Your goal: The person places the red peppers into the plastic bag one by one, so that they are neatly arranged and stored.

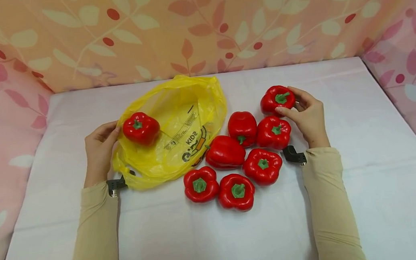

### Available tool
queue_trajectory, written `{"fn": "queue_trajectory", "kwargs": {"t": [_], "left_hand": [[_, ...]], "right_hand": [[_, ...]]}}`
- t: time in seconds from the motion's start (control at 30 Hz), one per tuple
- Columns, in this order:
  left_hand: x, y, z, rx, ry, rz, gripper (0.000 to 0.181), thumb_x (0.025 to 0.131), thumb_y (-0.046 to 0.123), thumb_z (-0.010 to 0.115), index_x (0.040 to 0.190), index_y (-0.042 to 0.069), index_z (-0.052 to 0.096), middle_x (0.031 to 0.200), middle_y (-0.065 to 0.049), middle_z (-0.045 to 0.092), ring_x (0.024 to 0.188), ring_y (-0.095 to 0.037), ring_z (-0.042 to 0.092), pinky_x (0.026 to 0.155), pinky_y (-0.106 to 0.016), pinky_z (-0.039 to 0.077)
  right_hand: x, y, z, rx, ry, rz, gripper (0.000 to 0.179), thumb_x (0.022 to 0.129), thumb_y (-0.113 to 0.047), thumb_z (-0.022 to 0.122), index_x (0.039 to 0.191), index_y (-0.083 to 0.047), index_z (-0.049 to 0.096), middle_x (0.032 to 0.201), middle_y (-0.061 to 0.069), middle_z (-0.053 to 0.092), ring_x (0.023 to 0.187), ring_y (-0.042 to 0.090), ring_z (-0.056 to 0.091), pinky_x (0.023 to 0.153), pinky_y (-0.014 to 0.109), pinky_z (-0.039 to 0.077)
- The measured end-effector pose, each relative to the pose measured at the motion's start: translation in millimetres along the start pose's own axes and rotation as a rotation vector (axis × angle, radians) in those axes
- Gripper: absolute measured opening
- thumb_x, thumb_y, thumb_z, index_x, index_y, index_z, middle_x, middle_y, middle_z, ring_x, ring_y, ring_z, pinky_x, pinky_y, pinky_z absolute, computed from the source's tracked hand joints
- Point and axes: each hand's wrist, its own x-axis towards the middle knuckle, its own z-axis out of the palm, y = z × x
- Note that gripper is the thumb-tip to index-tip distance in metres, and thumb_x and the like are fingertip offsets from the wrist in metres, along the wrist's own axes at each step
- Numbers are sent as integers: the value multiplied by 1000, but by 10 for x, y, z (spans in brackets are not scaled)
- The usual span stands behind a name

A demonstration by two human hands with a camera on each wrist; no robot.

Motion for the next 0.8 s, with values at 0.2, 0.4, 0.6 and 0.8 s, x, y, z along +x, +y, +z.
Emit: {"fn": "queue_trajectory", "kwargs": {"t": [0.2, 0.4, 0.6, 0.8], "left_hand": [[9, 4, 0, -10, 0, -13, 23, 90, 10, 64, 109, -1, 68, 101, 1, 67, 94, -13, 63, 85, -17, 50], [14, -6, 1, -6, 2, 2, 22, 90, 8, 64, 109, -3, 68, 102, -1, 67, 95, -12, 63, 85, -18, 50], [16, -8, -5, 5, 6, 9, 23, 90, 9, 64, 109, -2, 68, 101, 0, 67, 94, -11, 63, 84, -18, 51], [13, -12, -4, 3, 3, 6, 23, 90, 9, 64, 109, -2, 68, 101, 0, 67, 94, -12, 63, 85, -18, 50]], "right_hand": [[-27, -125, 12, 134, 35, -70, 50, 73, 6, 76, 121, 2, 62, 114, 6, 65, 109, 19, 57, 88, 16, 47], [-80, -308, 25, 212, 54, -101, 49, 72, 13, 74, 119, 5, 63, 111, 9, 66, 107, 21, 58, 87, 17, 49], [-200, -576, 49, 303, -4, -160, 45, 74, 20, 67, 118, 13, 59, 108, 15, 66, 100, 25, 61, 84, 21, 51], [-266, -698, 52, 315, -85, -169, 44, 75, 23, 63, 118, 16, 56, 110, 17, 65, 101, 26, 60, 82, 24, 52]]}}
